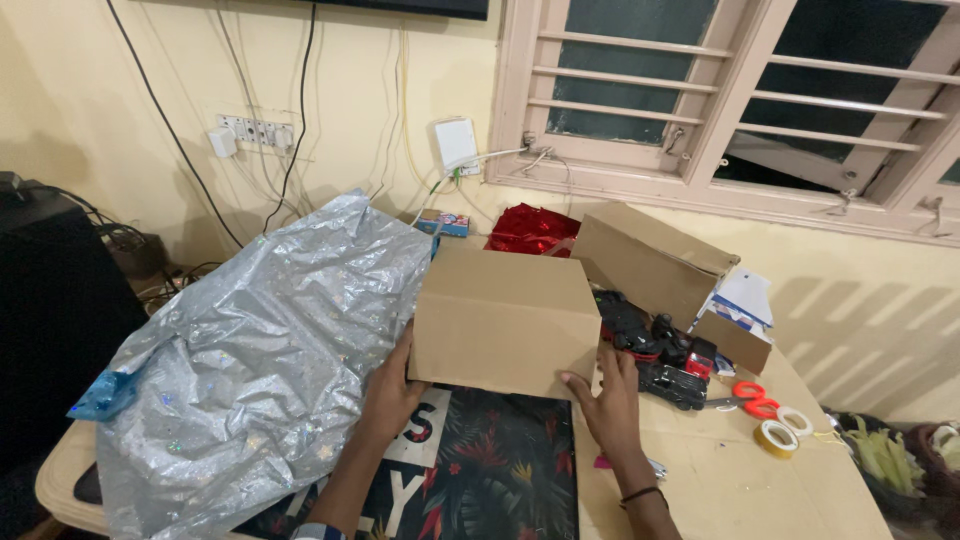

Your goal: The person places small wrapped items into a blue and white branded box, then closes it. They then place the branded box into a larger brown cardboard box and use a stapler to secure the flaps shut.

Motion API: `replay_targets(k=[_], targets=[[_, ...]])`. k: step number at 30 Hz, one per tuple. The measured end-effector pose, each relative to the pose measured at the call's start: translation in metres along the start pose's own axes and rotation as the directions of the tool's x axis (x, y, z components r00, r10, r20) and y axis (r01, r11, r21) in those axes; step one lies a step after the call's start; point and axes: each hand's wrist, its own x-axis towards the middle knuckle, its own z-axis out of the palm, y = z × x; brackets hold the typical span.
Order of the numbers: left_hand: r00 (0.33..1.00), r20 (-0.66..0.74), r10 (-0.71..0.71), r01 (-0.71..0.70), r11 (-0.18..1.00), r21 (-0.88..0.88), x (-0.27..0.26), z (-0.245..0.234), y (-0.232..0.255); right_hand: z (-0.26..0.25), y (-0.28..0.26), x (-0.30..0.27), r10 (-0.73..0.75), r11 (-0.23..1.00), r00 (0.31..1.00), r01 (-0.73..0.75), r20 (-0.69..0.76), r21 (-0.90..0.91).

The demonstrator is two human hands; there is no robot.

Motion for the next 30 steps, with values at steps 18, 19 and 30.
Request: replay_targets(k=[18, 19, 30], targets=[[0.836, -0.357, 0.418, -0.371, 0.908, 0.194, 0.020, 0.000, 0.028, -0.044, -0.053, 0.037, -0.071, 0.883, 0.997, 0.048, 0.032, 0.467], [0.817, -0.361, 0.451, -0.403, 0.892, 0.203, 0.023, -0.004, 0.033, -0.049, -0.057, 0.043, -0.061, 0.893, 0.996, 0.027, 0.062, 0.450], [0.877, -0.399, 0.268, -0.245, 0.963, 0.108, 0.022, -0.017, 0.036, -0.046, -0.075, 0.053, -0.204, 0.905, 0.977, 0.163, 0.063, 0.392]])
